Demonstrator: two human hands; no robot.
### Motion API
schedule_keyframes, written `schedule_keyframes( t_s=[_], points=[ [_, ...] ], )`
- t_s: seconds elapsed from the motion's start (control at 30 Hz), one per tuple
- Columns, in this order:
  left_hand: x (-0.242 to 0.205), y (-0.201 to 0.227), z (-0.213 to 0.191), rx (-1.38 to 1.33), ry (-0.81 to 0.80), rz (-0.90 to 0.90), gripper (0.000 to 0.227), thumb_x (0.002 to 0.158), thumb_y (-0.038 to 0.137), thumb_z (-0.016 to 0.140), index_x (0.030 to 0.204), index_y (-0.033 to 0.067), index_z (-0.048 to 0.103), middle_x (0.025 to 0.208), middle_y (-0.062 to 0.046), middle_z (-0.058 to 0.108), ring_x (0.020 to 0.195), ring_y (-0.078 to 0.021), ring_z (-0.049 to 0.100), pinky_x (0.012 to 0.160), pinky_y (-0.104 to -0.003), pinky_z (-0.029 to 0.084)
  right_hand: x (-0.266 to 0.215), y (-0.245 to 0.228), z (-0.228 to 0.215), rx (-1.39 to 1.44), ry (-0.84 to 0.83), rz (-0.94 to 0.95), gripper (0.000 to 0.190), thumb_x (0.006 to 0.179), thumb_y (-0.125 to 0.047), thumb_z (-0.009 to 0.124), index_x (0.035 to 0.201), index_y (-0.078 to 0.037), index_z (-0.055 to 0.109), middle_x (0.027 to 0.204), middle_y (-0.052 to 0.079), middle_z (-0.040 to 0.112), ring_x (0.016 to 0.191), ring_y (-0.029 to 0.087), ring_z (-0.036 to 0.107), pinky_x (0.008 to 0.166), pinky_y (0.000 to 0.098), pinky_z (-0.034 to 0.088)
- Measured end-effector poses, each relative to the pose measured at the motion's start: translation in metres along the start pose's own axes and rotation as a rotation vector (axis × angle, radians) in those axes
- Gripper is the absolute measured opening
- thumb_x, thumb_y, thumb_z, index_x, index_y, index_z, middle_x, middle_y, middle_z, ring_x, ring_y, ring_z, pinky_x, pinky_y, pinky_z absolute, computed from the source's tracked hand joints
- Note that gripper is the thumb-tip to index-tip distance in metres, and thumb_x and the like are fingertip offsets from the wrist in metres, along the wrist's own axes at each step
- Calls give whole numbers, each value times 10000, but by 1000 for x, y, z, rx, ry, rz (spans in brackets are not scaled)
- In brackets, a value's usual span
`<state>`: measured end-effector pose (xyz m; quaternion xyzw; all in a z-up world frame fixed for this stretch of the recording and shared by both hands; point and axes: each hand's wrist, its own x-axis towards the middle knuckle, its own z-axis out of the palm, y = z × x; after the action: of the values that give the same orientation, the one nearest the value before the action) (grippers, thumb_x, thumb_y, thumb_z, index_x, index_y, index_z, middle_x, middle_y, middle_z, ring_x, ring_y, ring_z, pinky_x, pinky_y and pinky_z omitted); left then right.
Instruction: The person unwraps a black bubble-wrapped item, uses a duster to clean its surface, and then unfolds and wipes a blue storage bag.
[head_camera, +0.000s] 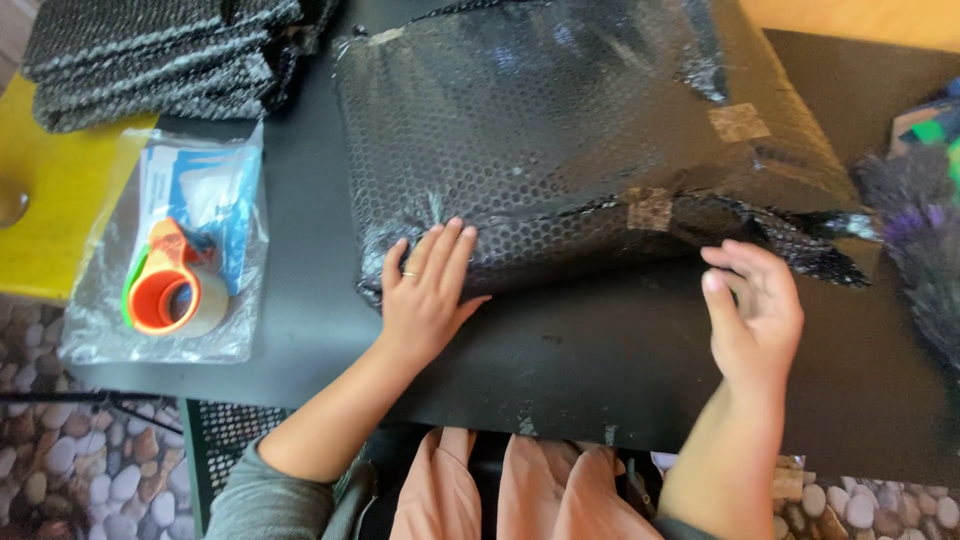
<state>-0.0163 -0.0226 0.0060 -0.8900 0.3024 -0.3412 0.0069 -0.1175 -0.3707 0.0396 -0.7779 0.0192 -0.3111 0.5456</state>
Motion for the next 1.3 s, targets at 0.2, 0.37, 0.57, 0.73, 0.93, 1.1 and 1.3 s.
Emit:
schedule_keyframes(
  t_s=[0.2,0.37,0.57,0.73,0.93,1.1,1.3],
  points=[
    [22,-76,4,-129,-182,-68,927,545,400,931,1383,174,607,1453,-38,641,1345,-226,587,1108,-516,366,-49,-3,-64,-741,9,-16,463,875,-135,838,1292,-19,674,1307,163,645,1292,360,548,1128,493,423],
    [14,-163,19,-219,-176,-147,933,604,62,873,1472,155,544,1593,-73,529,1495,-354,418,1114,-688,249,-84,27,-63,-868,-189,-69,592,621,-118,783,1206,-101,690,1356,157,499,1363,416,427,1189,535,343],
    [18,-102,-13,-256,-263,-264,1158,730,457,886,1646,68,293,1712,-221,167,1572,-445,137,1145,-793,194,-120,48,-45,-612,-222,-150,578,682,61,578,1143,-227,774,1217,120,407,1122,307,482,1040,424,472],
    [48,16,-41,-486,-42,291,646,848,538,824,1317,147,615,1436,-171,554,1328,-424,548,986,-610,411,-96,20,-43,-537,-375,-314,463,847,30,640,1090,-343,769,1298,-2,598,1179,305,458,1072,422,331],
    [38,115,-25,-789,137,544,186,927,238,787,1099,207,723,1280,-49,700,1286,-268,621,1168,-631,359,-106,29,-46,-385,-562,-270,372,717,-112,691,1029,-299,772,1221,-61,669,1131,218,467,1090,383,281],
    [37,107,-32,-717,127,529,69,996,206,686,942,170,710,1020,-20,664,986,-226,656,1059,-530,476,-130,76,-53,294,-182,-50,507,712,20,851,1107,53,535,1061,205,537,934,284,622,873,390,558],
    [20,101,-30,-752,106,545,116,1020,175,644,955,144,735,833,-7,670,826,-172,684,1043,-460,496,-131,98,-32,256,-83,-87,262,696,129,839,815,64,615,827,198,662,715,267,637,682,382,578]
  ],
)
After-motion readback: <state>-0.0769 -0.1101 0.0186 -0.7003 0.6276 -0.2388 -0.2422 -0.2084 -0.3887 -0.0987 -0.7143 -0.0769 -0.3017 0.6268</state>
